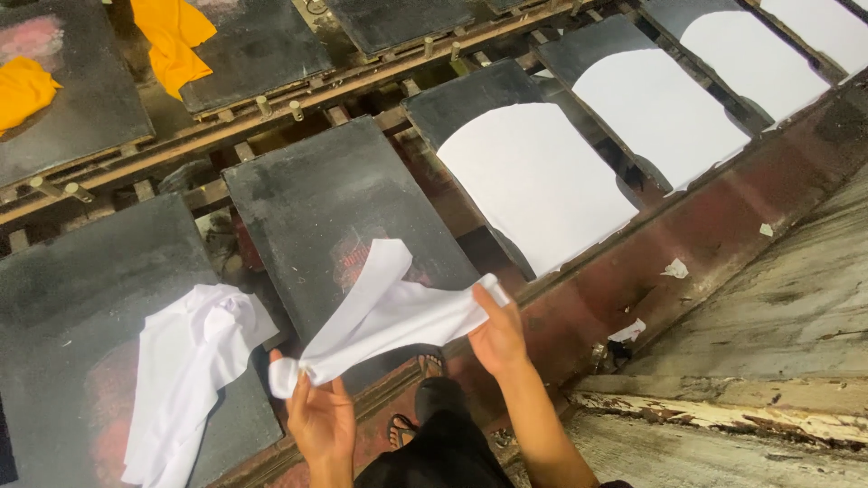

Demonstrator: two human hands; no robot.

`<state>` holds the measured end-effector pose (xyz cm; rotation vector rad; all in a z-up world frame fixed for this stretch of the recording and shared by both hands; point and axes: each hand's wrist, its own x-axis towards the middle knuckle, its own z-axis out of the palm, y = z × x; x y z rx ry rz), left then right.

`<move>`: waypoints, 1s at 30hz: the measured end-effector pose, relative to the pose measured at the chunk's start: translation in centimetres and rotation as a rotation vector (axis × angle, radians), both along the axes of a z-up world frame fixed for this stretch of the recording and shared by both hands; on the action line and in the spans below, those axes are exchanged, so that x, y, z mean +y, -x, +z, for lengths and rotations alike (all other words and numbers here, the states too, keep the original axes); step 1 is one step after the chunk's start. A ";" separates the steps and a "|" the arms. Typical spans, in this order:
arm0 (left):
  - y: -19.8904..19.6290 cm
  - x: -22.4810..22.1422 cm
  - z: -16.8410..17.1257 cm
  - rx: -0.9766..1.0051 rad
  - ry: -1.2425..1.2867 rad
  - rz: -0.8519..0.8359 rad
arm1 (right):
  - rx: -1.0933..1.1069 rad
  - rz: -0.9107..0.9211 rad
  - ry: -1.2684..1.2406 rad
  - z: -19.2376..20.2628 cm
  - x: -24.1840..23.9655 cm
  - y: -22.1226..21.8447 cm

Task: Placing and smoothing white fabric pieces onto boards in preparation for screen printing.

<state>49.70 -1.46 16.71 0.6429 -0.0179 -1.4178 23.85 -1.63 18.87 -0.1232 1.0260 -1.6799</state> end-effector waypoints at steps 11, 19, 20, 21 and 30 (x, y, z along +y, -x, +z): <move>-0.6 -2.6 2.7 -0.509 -0.146 0.114 | 0.238 -0.229 0.327 9.8 -5.2 3.5; 3.3 -15.7 9.7 -0.792 -0.145 0.013 | -0.043 -0.102 0.207 9.2 -21.6 7.4; 3.4 -18.5 8.7 -0.701 -0.190 -0.057 | -0.051 0.019 0.138 7.9 -24.2 7.8; 3.4 -21.2 7.6 -0.608 -0.235 -0.125 | -0.058 0.140 0.069 6.6 -26.8 8.2; 0.3 -41.4 10.0 -0.572 0.202 0.104 | 0.162 0.175 0.311 11.3 -39.8 11.1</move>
